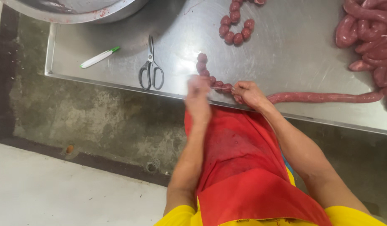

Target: The person prepares a long casing of ground meat into small sausage segments by tying them with a thin string and cutting the string with scissors.

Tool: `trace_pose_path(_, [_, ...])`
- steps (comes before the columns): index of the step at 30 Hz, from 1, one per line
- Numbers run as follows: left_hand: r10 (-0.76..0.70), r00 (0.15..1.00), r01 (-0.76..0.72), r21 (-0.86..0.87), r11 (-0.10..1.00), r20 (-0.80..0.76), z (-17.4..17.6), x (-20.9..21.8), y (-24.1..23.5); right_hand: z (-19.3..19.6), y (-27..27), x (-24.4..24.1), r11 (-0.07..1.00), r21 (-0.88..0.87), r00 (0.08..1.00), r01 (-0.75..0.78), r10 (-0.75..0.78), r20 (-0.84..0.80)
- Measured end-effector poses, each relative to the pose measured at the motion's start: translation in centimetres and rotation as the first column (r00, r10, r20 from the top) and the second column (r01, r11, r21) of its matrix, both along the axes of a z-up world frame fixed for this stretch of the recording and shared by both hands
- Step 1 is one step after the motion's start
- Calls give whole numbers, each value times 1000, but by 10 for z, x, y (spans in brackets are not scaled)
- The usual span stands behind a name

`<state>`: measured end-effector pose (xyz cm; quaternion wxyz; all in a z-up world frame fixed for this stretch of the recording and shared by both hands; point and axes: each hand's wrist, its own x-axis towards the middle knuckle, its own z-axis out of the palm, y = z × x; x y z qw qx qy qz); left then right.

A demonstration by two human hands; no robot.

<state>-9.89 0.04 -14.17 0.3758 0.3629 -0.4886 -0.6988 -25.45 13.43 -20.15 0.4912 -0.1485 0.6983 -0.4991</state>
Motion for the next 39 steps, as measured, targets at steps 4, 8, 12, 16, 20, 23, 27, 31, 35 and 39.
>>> trace_pose_path(4, [335,628,3,432,902,-703,48,140,-121,15,14,-9,993,105,922,-55,91,-377])
trace_pose_path(8, [145,962,-125,100,987,-232,40,191,-121,6,3,7,996,86,817,24,30,-576])
trace_pose_path(12, [-488,779,286,470,835,393,-6,190,-24,-13,-4,-9,909,36,809,416,-388,442])
trace_pose_path(16, [-564,582,719,-48,693,586,4,129,21,3,-1,9,989,-34,791,143,-134,-597])
trace_pose_path(20, [-196,691,619,-430,657,696,31,31,-4,40,-1,30,998,63,95,-8,63,-993])
trace_pose_path(23, [-164,548,685,-327,651,820,36,-11,-16,42,2,28,1000,6,-24,-20,6,-1000])
trace_pose_path(27, [-431,902,390,-484,783,30,16,-30,23,-4,1,7,981,-191,603,46,-180,-777])
trace_pose_path(31, [-292,956,275,-308,911,-12,3,-39,48,-23,2,-4,969,233,963,87,-22,-269])
trace_pose_path(35, [-180,946,323,-737,594,270,3,-15,92,5,-1,-19,976,-180,830,127,-5,558])
trace_pose_path(39, [-484,826,563,-389,729,289,2,15,109,24,3,-21,980,-84,762,179,-84,642])
